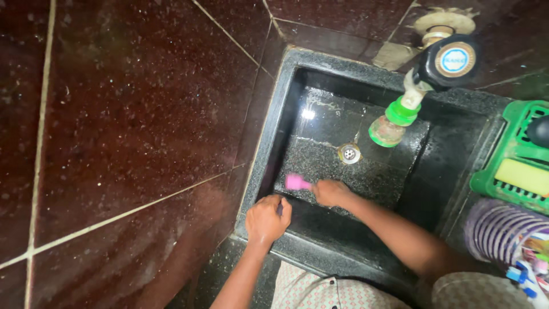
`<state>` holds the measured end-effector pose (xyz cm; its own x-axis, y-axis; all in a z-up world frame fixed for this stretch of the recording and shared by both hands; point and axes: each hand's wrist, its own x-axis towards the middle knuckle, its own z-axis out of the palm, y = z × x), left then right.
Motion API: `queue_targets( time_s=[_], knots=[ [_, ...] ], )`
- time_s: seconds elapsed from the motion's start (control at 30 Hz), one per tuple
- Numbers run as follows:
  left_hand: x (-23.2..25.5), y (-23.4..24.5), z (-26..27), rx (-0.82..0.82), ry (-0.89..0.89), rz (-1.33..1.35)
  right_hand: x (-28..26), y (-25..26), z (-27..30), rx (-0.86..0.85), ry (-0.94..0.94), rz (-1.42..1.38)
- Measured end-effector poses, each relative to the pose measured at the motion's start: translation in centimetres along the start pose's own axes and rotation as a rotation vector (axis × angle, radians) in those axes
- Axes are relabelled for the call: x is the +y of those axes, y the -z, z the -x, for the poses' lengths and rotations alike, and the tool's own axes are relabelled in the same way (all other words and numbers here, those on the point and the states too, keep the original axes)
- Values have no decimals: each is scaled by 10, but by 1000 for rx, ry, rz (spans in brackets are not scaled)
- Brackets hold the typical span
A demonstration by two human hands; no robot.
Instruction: The person scrubs a dark granite sink with a pink brush, focusing on the basin and drain area. They rinse the brush under running water and continue scrubbing the sink surfaces.
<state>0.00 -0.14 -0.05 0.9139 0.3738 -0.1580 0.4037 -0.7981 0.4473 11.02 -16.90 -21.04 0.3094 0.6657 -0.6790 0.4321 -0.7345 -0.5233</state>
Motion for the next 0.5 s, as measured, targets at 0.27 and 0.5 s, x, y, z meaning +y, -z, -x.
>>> queue_targets(
  time_s=[0.27, 0.5],
  knots=[
    [2, -1, 3, -7, 10, -42, 60, 96, -55, 229, -181, 84],
    [-1, -2, 4, 5, 7, -33, 64, 29, -33, 404, -342, -233]
  ],
)
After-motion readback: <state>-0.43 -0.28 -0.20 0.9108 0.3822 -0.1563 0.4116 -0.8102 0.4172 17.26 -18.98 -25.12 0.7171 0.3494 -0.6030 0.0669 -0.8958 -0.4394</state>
